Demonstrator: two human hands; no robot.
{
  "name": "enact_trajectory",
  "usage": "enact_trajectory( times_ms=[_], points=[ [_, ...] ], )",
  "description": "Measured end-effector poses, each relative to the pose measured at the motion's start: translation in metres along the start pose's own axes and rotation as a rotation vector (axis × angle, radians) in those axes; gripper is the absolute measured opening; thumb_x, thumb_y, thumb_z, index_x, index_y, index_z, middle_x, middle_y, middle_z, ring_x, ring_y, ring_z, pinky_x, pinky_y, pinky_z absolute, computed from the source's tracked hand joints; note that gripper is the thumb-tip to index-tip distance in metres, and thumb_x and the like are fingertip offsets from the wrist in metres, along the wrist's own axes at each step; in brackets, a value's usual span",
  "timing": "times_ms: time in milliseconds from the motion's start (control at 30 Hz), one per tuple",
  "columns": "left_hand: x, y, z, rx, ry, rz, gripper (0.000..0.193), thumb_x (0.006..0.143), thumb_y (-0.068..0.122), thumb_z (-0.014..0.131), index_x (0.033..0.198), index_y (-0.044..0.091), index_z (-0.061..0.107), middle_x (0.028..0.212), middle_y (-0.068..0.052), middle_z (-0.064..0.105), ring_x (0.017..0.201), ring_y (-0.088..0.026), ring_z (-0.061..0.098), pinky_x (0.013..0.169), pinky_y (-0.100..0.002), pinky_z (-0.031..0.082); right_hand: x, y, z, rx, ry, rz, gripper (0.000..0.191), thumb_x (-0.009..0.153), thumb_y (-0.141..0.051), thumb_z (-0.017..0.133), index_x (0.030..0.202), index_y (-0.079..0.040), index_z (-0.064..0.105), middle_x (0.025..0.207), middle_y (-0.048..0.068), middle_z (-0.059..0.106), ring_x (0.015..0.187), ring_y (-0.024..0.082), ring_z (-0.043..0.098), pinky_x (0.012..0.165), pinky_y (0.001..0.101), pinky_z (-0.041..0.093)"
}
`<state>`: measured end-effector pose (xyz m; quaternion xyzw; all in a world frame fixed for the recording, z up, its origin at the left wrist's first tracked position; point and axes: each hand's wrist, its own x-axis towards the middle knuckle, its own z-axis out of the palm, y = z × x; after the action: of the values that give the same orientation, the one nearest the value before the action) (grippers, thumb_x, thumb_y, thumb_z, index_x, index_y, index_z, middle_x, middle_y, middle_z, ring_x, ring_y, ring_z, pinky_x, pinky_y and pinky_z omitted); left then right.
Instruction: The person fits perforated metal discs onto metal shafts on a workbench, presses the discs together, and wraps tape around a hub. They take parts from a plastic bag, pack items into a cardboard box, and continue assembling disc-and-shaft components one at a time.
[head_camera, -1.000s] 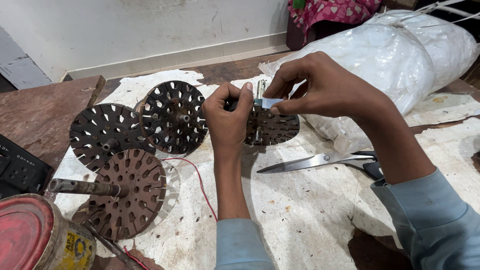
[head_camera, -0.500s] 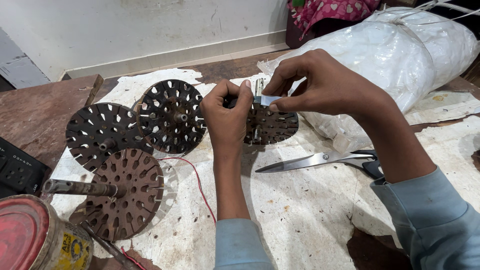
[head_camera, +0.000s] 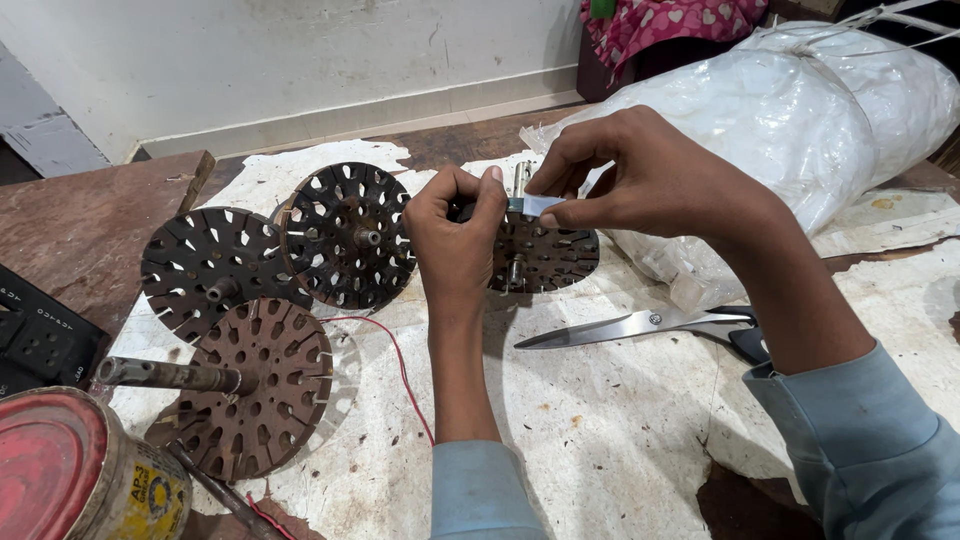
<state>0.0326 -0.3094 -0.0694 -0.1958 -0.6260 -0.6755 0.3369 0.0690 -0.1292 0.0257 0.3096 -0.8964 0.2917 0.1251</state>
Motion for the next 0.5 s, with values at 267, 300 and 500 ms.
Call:
enact_trajectory(
  times_ms=[267,300,500],
  points=[
    [-0.0010,-0.0009,-0.0007,0.011,-0.001,-0.001,0.030,0.094,0.011,0.074,0.067,0.005,0.060,0.061,0.005,0.054,0.057,-0.003,0.044,0.052,-0.024,0.034,-0.0013,-0.0002,-0.0008,-0.039,-0.020,0.007,0.024,0.077,-0.018,0.082,0.099,-0.009,0.081,0.088,0.003,0.079,0.079,0.015,0.075,0.072,0.0344,0.063],
    [-0.0011,-0.0009,-0.0006,0.017,0.001,0.004,0.030,0.093,0.011,0.073,0.067,0.006,0.061,0.061,0.005,0.055,0.057,-0.003,0.045,0.052,-0.024,0.035,-0.0012,-0.0003,-0.0006,-0.043,-0.016,0.008,0.024,0.076,-0.019,0.083,0.099,-0.009,0.082,0.088,0.003,0.079,0.079,0.015,0.075,0.071,0.0342,0.063],
    [-0.0023,-0.0013,-0.0010,0.011,0.008,-0.002,0.030,0.094,0.011,0.073,0.068,0.005,0.060,0.061,0.005,0.054,0.057,-0.003,0.044,0.052,-0.024,0.035,-0.0003,-0.0006,0.0010,-0.025,0.002,-0.018,0.025,0.078,-0.020,0.083,0.101,-0.010,0.080,0.090,0.003,0.079,0.081,0.014,0.075,0.072,0.0315,0.064]
  ],
)
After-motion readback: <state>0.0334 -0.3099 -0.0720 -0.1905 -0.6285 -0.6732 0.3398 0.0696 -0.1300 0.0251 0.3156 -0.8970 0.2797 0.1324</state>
